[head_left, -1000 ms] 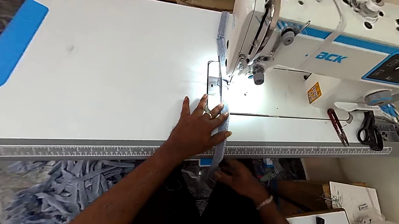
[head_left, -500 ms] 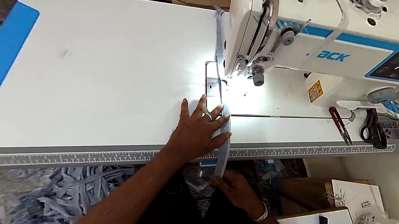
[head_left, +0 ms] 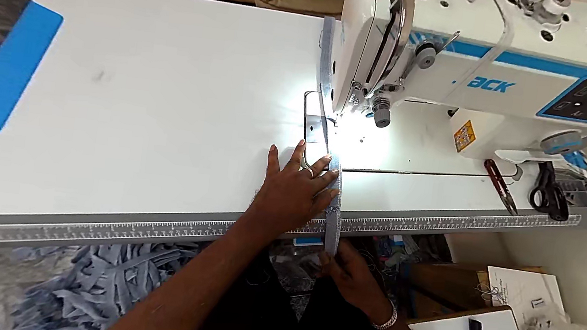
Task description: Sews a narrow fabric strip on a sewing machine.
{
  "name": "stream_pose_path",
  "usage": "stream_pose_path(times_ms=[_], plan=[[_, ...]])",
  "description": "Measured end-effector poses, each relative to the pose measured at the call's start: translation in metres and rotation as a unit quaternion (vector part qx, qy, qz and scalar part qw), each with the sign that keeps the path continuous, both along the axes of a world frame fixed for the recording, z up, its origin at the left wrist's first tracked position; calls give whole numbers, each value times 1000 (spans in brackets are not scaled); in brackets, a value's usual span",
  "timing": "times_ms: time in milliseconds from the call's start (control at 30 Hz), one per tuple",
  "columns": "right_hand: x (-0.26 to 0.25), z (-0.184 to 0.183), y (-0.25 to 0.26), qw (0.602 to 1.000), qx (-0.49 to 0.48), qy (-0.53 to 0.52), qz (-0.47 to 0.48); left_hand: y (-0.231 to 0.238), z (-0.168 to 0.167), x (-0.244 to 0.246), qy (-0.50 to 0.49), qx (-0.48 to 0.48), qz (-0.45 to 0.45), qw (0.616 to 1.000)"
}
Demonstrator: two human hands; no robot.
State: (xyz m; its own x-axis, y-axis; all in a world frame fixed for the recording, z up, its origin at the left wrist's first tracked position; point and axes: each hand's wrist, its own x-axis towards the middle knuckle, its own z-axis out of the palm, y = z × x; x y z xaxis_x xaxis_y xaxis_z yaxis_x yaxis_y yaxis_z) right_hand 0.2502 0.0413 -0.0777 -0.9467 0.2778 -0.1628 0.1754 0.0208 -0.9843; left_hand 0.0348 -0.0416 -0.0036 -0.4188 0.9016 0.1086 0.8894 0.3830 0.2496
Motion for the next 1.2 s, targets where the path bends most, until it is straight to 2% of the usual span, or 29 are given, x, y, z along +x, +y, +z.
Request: stream_pose_path(times_ms=[100,267,400,467,533,600,633,667,733,767,800,833,933,967,1033,1100,1133,1167,1200], plan=[[0,-1,2,1000,17,-20,15,1,4,-2,-17,2,6,1000],[2,-4,-1,998,-15,-52,35,11,9,-13,-9,-43,30,999],[3,-6,-2,997,-12,-63,39,27,6,-32,-11,-36,54,998],[3,-7,0,996,7,-75,52,36,5,-42,-10,-43,64,997],[5,4,12,986,70,-97,118,43,8,-51,-11,-46,76,996],[8,41,42,954,191,-121,199,47,12,-59,-23,-51,85,995],[10,66,61,939,245,-135,201,48,14,-62,-27,-51,86,995],[14,92,82,931,289,-149,165,48,14,-64,-26,-53,85,995],[23,141,125,914,380,-145,-2,50,16,-66,-30,-55,84,994],[24,157,146,880,444,-135,-99,51,16,-67,-35,-55,84,994],[22,165,168,828,513,-145,-173,51,16,-69,-34,-53,84,994],[18,165,190,783,559,-189,-195,51,15,-70,-33,-51,83,995],[7,145,232,737,586,-317,-111,51,13,-71,-41,-40,94,994],[8,151,234,736,587,-323,-101,52,14,-70,-43,-31,100,994],[18,169,221,762,583,-247,-137,47,13,-62,-32,-6,103,994],[31,171,186,822,527,-165,-139,39,13,-44,-19,11,71,997],[35,160,164,866,473,-132,-95,35,12,-32,-14,11,49,999],[36,142,142,910,397,-118,-10,30,10,-19,-11,3,28,1000],[32,119,123,936,316,-128,91,24,9,-10,-11,-16,15,1000]])
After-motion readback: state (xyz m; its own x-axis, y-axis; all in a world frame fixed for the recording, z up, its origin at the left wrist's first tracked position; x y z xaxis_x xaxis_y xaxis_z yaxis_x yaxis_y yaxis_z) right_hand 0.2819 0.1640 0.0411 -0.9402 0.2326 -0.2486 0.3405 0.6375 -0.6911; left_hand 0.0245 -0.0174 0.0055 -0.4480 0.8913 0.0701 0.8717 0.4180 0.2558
